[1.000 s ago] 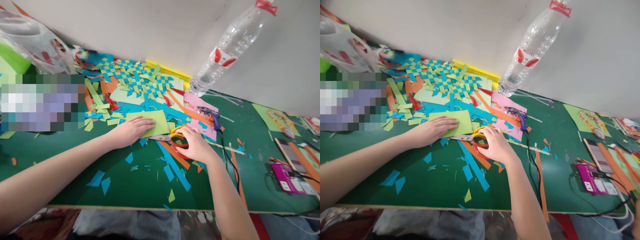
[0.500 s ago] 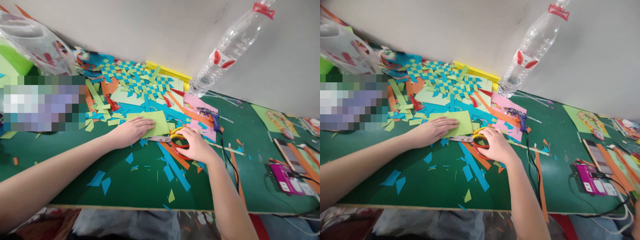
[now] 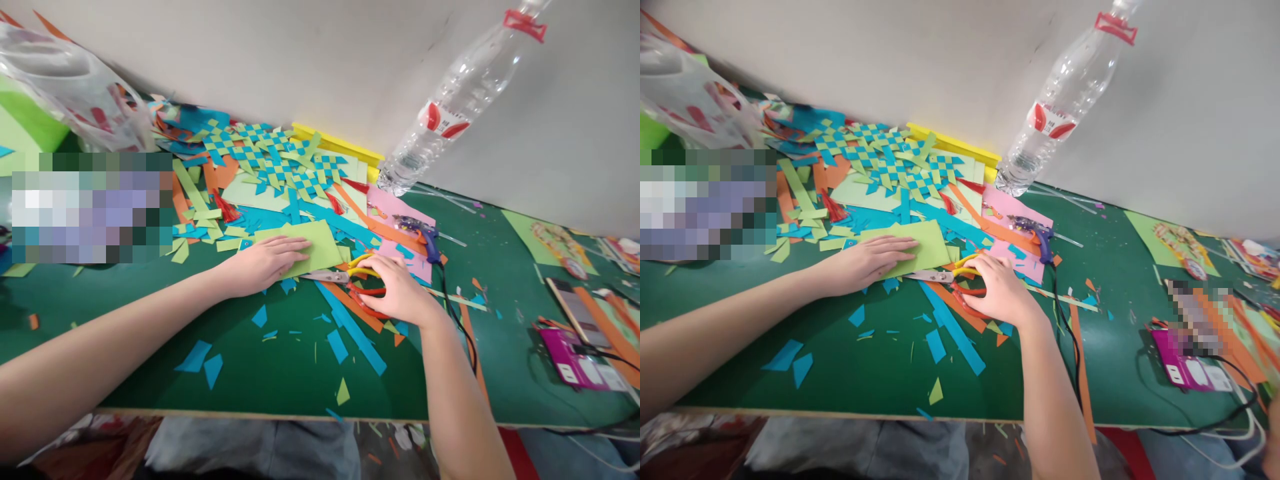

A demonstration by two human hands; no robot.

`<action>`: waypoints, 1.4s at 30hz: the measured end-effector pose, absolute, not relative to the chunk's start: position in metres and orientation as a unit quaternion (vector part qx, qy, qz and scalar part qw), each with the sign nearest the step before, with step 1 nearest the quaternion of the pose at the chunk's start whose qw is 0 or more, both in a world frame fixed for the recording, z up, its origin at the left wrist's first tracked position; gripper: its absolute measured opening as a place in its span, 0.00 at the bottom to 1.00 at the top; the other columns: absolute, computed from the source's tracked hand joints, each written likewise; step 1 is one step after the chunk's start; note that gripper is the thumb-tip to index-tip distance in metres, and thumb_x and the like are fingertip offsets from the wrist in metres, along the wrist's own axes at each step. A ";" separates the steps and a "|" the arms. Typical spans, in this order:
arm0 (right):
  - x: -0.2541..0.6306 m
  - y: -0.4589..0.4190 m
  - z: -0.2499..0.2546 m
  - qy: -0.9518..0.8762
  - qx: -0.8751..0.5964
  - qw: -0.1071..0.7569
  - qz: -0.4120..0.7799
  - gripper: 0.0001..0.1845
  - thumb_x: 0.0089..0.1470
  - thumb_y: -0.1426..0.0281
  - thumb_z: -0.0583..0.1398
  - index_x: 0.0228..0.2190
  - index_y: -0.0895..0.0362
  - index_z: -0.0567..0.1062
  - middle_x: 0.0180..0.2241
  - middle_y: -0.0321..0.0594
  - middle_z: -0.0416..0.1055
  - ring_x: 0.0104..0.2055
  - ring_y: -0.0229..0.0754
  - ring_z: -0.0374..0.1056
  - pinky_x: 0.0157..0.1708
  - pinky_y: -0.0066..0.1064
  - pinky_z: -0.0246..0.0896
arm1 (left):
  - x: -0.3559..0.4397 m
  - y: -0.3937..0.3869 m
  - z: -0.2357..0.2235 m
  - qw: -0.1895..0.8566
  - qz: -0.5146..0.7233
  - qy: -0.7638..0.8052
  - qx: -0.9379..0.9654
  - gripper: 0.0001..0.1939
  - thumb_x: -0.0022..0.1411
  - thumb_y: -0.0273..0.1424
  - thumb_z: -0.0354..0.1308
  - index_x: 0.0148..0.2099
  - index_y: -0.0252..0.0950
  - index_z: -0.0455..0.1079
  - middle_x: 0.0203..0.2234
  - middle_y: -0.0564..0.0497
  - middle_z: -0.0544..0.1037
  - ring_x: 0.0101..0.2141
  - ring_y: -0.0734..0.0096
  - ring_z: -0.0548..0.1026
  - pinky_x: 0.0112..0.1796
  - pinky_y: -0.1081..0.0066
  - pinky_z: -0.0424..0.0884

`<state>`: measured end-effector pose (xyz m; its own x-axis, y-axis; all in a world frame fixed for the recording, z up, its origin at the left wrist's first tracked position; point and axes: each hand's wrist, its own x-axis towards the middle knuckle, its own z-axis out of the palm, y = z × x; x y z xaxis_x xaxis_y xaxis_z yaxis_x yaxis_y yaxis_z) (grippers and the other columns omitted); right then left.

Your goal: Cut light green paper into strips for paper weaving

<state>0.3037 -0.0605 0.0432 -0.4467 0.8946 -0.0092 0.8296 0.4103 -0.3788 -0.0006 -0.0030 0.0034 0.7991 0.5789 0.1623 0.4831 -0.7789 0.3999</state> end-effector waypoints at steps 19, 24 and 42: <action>0.304 -0.060 0.042 -0.845 -0.501 0.110 0.151 0.21 0.50 0.64 0.63 0.46 0.48 0.68 0.50 0.40 0.70 0.56 0.52 0.64 0.56 0.52 0.54 | 0.000 -0.005 0.002 0.101 0.102 0.280 0.949 0.23 0.71 0.29 0.39 0.64 0.44 0.59 0.66 0.53 0.56 0.66 0.66 0.52 0.65 0.55 0.43; 0.302 -0.060 0.040 -0.849 -0.498 0.110 0.137 0.21 0.50 0.65 0.63 0.47 0.49 0.68 0.50 0.41 0.70 0.56 0.52 0.64 0.56 0.51 0.54 | 0.001 -0.004 0.002 0.114 0.102 0.278 0.948 0.22 0.72 0.31 0.38 0.64 0.43 0.59 0.65 0.53 0.59 0.65 0.67 0.54 0.65 0.56 0.43; 0.303 -0.058 0.039 -0.850 -0.495 0.112 0.139 0.22 0.50 0.65 0.63 0.48 0.48 0.69 0.50 0.41 0.71 0.55 0.53 0.65 0.56 0.53 0.55 | 0.000 -0.003 0.001 0.126 0.113 0.274 0.947 0.22 0.72 0.32 0.39 0.64 0.45 0.59 0.64 0.54 0.59 0.65 0.67 0.55 0.65 0.57 0.44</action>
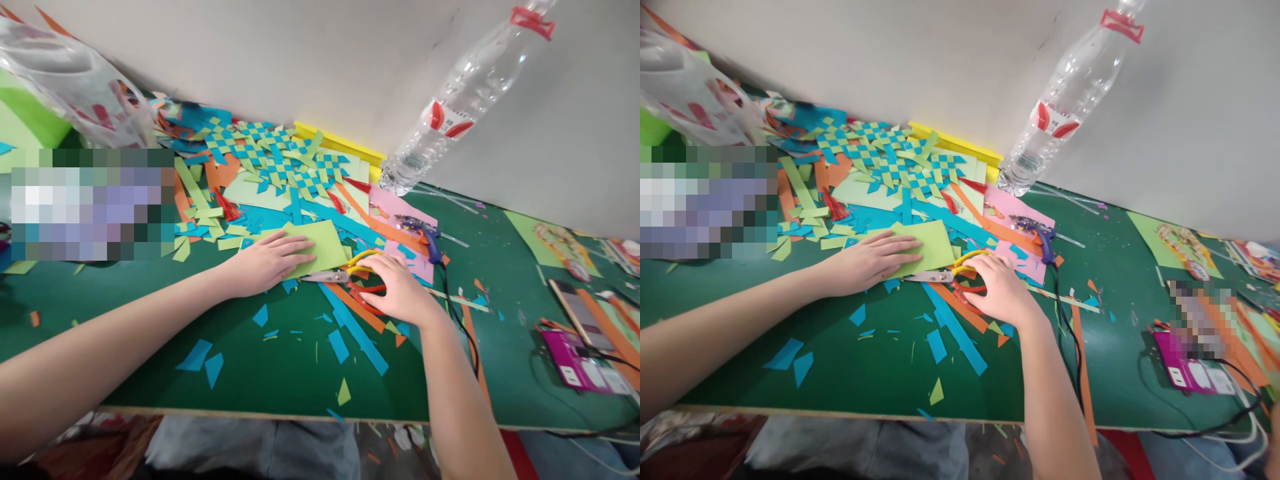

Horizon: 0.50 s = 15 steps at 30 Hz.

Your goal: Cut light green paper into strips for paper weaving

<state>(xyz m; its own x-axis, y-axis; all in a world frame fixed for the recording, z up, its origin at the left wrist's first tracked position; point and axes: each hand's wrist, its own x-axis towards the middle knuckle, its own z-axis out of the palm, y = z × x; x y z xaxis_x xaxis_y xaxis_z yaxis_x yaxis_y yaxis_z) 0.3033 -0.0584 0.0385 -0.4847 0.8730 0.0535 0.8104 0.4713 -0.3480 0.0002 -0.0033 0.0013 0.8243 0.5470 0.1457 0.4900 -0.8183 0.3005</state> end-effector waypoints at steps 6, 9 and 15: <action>0.298 -0.061 0.037 -0.849 -0.503 0.106 0.123 0.22 0.51 0.64 0.63 0.49 0.49 0.68 0.50 0.40 0.70 0.58 0.52 0.62 0.57 0.50 0.57 | 0.001 -0.004 0.002 0.119 0.107 0.276 0.948 0.22 0.72 0.31 0.38 0.64 0.45 0.59 0.65 0.54 0.59 0.65 0.67 0.55 0.65 0.57 0.44; 0.297 -0.061 0.038 -0.852 -0.497 0.107 0.125 0.21 0.52 0.64 0.62 0.49 0.48 0.68 0.51 0.39 0.70 0.57 0.52 0.62 0.57 0.50 0.56 | 0.001 -0.004 0.002 0.114 0.102 0.275 0.949 0.22 0.72 0.31 0.37 0.64 0.44 0.59 0.65 0.54 0.59 0.65 0.67 0.54 0.65 0.57 0.44; 0.301 -0.060 0.037 -0.847 -0.503 0.095 0.141 0.22 0.51 0.64 0.63 0.48 0.48 0.69 0.52 0.39 0.70 0.59 0.53 0.60 0.58 0.52 0.55 | 0.001 -0.004 0.003 0.101 0.095 0.277 0.951 0.22 0.73 0.31 0.36 0.64 0.43 0.60 0.64 0.53 0.59 0.65 0.68 0.55 0.65 0.58 0.45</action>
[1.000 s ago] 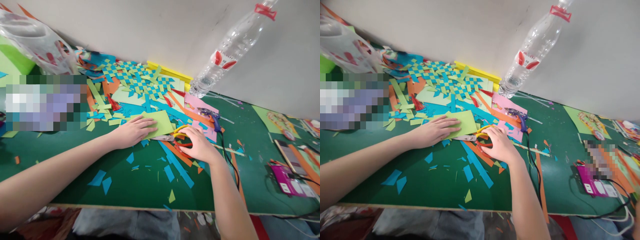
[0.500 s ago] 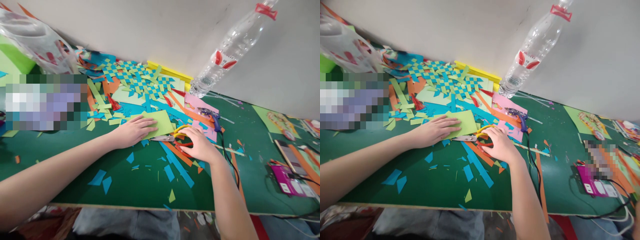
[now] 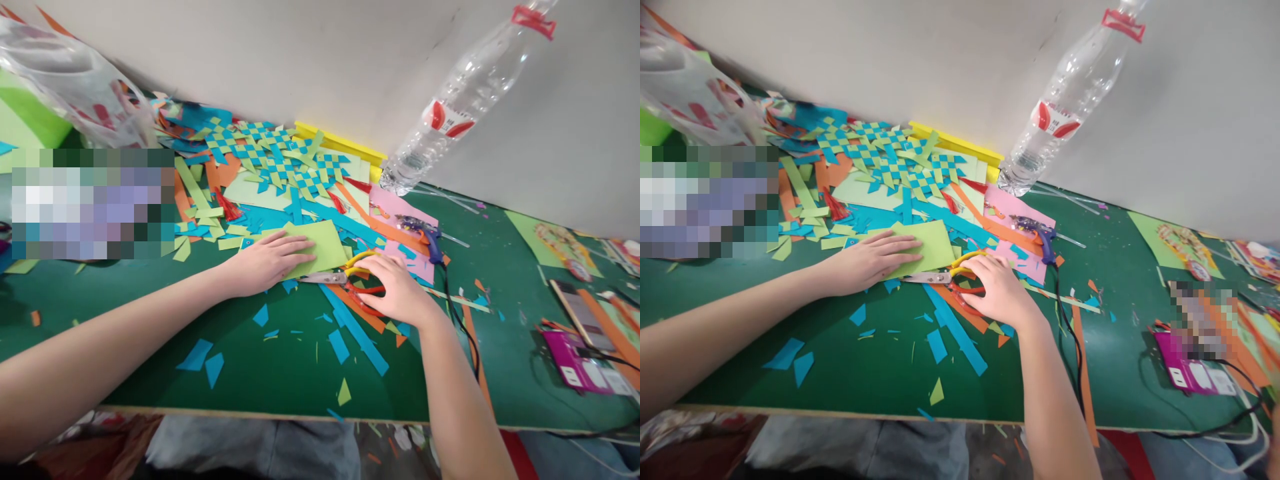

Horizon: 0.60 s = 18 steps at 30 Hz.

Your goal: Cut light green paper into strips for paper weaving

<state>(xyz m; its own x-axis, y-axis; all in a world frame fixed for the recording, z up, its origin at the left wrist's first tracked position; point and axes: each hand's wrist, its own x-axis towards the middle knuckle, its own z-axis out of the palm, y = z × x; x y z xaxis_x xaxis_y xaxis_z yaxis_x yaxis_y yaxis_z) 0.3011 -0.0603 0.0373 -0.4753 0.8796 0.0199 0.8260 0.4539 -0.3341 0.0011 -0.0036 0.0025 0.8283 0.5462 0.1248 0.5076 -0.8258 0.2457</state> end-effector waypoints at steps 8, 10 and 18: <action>0.298 -0.062 0.038 -0.843 -0.512 0.093 0.136 0.21 0.51 0.63 0.63 0.47 0.49 0.69 0.52 0.39 0.70 0.59 0.53 0.60 0.59 0.52 0.55 | 0.001 -0.003 0.002 0.105 0.100 0.273 0.951 0.22 0.72 0.30 0.38 0.64 0.43 0.59 0.65 0.54 0.59 0.65 0.67 0.55 0.65 0.58 0.44; 0.297 -0.062 0.038 -0.844 -0.511 0.096 0.132 0.21 0.51 0.63 0.62 0.47 0.49 0.69 0.52 0.38 0.70 0.60 0.54 0.59 0.60 0.52 0.53 | 0.000 -0.003 0.001 0.103 0.100 0.271 0.952 0.22 0.72 0.31 0.38 0.64 0.44 0.59 0.65 0.54 0.59 0.65 0.67 0.55 0.65 0.58 0.44; 0.296 -0.062 0.038 -0.850 -0.502 0.099 0.125 0.20 0.51 0.64 0.63 0.47 0.49 0.69 0.51 0.38 0.70 0.59 0.53 0.60 0.61 0.52 0.52 | 0.001 -0.003 0.001 0.094 0.094 0.273 0.953 0.22 0.73 0.31 0.37 0.64 0.43 0.59 0.65 0.54 0.59 0.65 0.68 0.54 0.65 0.58 0.44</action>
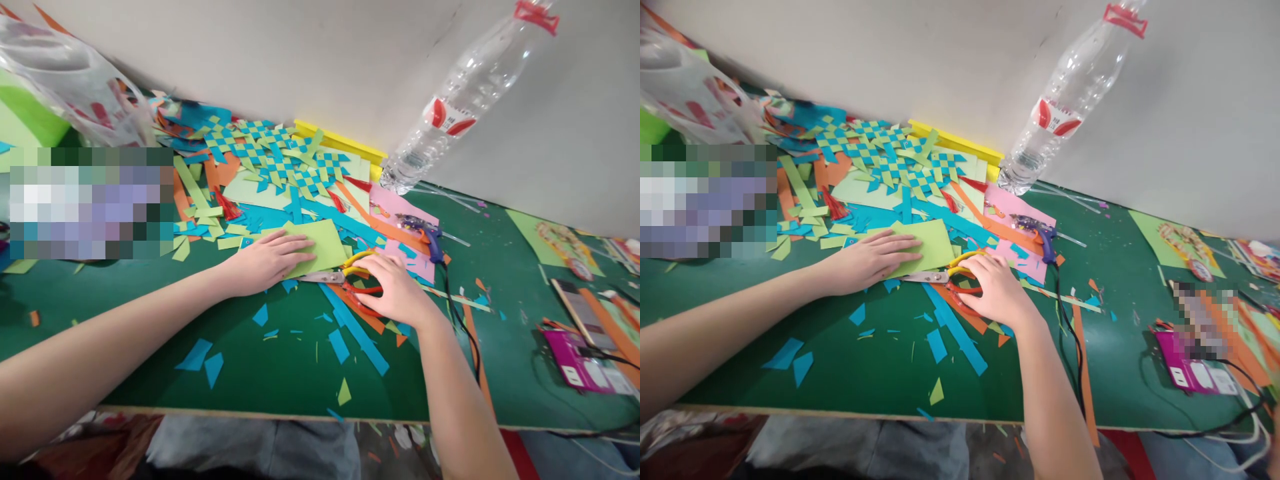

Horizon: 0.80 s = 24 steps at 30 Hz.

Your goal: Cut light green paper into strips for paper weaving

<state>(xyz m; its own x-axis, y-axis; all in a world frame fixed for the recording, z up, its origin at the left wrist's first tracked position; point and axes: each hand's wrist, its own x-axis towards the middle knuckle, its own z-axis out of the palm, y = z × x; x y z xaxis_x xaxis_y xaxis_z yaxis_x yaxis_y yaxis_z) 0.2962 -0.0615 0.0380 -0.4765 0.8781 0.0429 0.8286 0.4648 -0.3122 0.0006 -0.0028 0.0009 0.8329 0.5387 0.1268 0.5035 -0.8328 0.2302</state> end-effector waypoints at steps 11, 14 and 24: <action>0.295 -0.064 0.041 -0.860 -0.490 0.091 0.108 0.19 0.53 0.63 0.62 0.48 0.50 0.69 0.51 0.39 0.70 0.59 0.53 0.61 0.59 0.51 0.56 | 0.001 -0.003 0.001 0.092 0.095 0.274 0.953 0.22 0.73 0.31 0.37 0.64 0.42 0.59 0.64 0.54 0.59 0.65 0.68 0.55 0.65 0.58 0.44; 0.296 -0.064 0.041 -0.858 -0.494 0.087 0.110 0.20 0.53 0.63 0.62 0.48 0.50 0.69 0.51 0.38 0.70 0.59 0.53 0.61 0.58 0.50 0.58 | 0.001 -0.003 0.000 0.090 0.094 0.274 0.953 0.22 0.73 0.31 0.37 0.64 0.42 0.59 0.65 0.54 0.59 0.65 0.68 0.54 0.65 0.58 0.44; 0.294 -0.063 0.041 -0.854 -0.494 0.096 0.128 0.20 0.52 0.65 0.63 0.47 0.49 0.69 0.51 0.39 0.70 0.58 0.52 0.62 0.59 0.51 0.56 | 0.001 -0.004 0.002 0.100 0.096 0.281 0.950 0.22 0.72 0.30 0.37 0.64 0.43 0.60 0.64 0.54 0.60 0.65 0.68 0.54 0.65 0.57 0.44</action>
